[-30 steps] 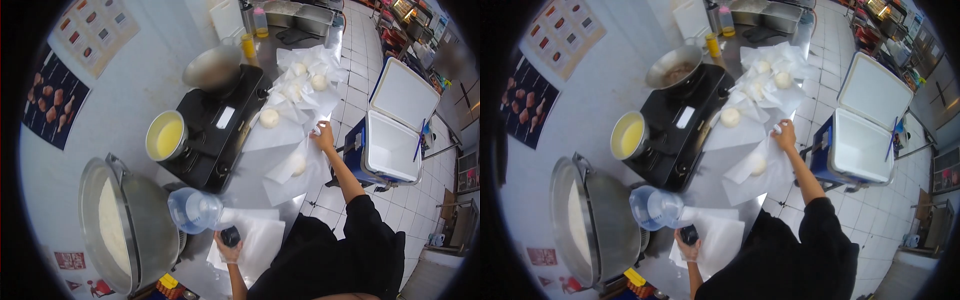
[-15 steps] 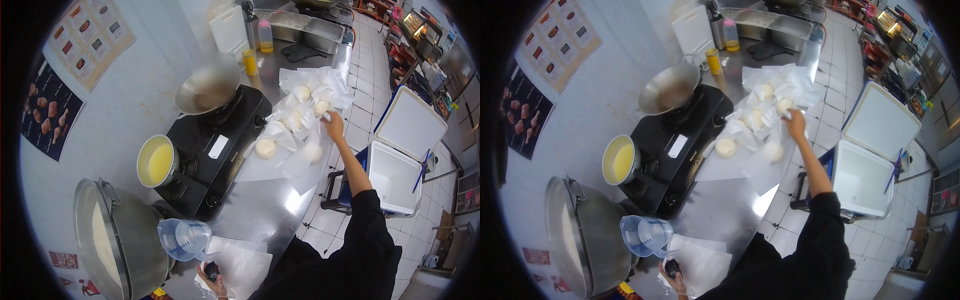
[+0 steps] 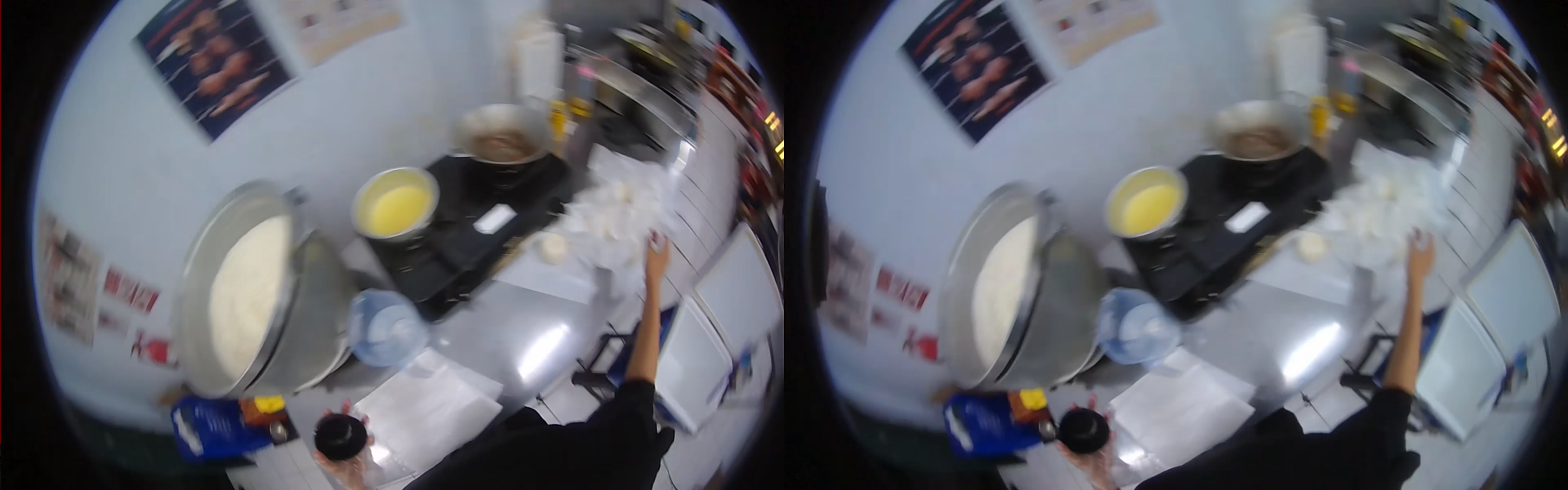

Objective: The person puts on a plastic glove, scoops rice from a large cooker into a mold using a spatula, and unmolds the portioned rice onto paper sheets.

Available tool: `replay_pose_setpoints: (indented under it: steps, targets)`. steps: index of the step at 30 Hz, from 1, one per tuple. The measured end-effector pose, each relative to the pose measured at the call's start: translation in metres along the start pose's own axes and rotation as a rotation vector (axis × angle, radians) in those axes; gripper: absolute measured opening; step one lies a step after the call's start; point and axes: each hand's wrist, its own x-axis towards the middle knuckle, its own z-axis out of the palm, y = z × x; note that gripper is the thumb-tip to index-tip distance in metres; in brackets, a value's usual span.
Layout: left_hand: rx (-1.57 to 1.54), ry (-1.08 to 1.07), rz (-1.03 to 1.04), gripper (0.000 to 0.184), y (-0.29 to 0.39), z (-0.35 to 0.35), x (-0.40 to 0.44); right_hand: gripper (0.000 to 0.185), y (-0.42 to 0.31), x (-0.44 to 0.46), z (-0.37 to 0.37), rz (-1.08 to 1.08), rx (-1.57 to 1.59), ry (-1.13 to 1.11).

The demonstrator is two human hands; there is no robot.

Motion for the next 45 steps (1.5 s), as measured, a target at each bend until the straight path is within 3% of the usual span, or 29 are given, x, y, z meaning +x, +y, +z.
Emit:
replay_pose_setpoints:
  steps: [2, 3, 4, 6, 7, 9, 13, 14, 15, 18, 21, 24, 27, 30, 33, 36, 39, 45]
  targets:
    - [0.020, -0.139, 0.195, 0.092, 0.056, 0.021, 0.005, 0.045, 0.003, -0.026, 0.012, -0.027, 0.136, 0.053]
    - [-0.005, -0.170, 0.301, 0.092, 0.085, 0.032, 0.009, 0.040, -0.011, -0.038, 0.006, 0.016, 0.403, -0.091]
    - [-0.028, -0.208, 0.401, 0.092, 0.114, 0.045, 0.015, 0.031, -0.048, -0.053, -0.006, -0.002, 0.310, -0.077]
    - [0.283, -0.210, 0.562, 0.091, 0.173, 0.079, 0.034, 0.027, -0.110, -0.073, -0.017, 0.007, 0.417, -0.113]
    - [0.554, 0.018, 0.751, 0.086, 0.196, 0.099, 0.055, 0.026, -0.137, -0.078, -0.019, -0.006, 0.461, -0.143]
    - [0.954, -0.049, 0.604, 0.074, 0.245, 0.127, 0.097, 0.024, -0.182, -0.082, -0.021, -0.024, 0.529, -0.196]
    - [1.628, 0.262, 0.280, 0.077, 0.275, 0.118, 0.214, 0.023, -0.266, -0.092, -0.031, -0.081, 0.649, -0.278]
    - [1.790, 0.254, 0.184, 0.080, 0.273, 0.104, 0.238, 0.022, -0.278, -0.095, -0.034, -0.114, 0.626, -0.285]
    - [2.143, 0.116, 0.410, 0.076, 0.271, 0.056, 0.273, 0.022, -0.290, -0.097, -0.036, -0.148, 0.604, -0.289]
    - [2.425, 0.001, 0.009, 0.072, 0.251, 0.042, 0.302, 0.022, -0.304, -0.097, -0.037, -0.211, 0.567, -0.296]
    - [2.622, -0.176, 0.376, 0.061, 0.232, 0.005, 0.317, 0.022, -0.293, -0.086, -0.033, -0.281, 0.536, -0.260]
    - [2.816, -0.337, 0.433, 0.064, 0.228, -0.004, 0.322, 0.024, -0.303, -0.086, -0.052, -0.285, 0.452, -0.221]
    - [2.724, -0.350, -0.082, 0.067, 0.225, 0.011, 0.325, 0.027, -0.323, -0.092, -0.062, -0.218, 0.447, -0.199]
    - [2.696, -0.416, -0.087, 0.071, 0.216, 0.006, 0.320, 0.027, -0.344, -0.098, -0.066, -0.215, 0.379, -0.185]
    - [2.598, -0.458, -0.521, 0.073, 0.202, 0.012, 0.317, 0.028, -0.354, -0.097, -0.066, -0.216, 0.409, -0.156]
    - [2.477, -0.520, -0.352, 0.074, 0.192, 0.011, 0.297, 0.028, -0.361, -0.095, -0.075, -0.224, 0.383, -0.147]
    - [2.526, -0.596, -0.403, 0.074, 0.183, 0.021, 0.286, 0.029, -0.366, -0.091, -0.086, -0.189, 0.356, -0.107]
    - [2.454, -0.550, -0.534, 0.069, 0.189, 0.043, 0.269, 0.031, -0.359, -0.079, -0.095, -0.267, 0.283, -0.062]
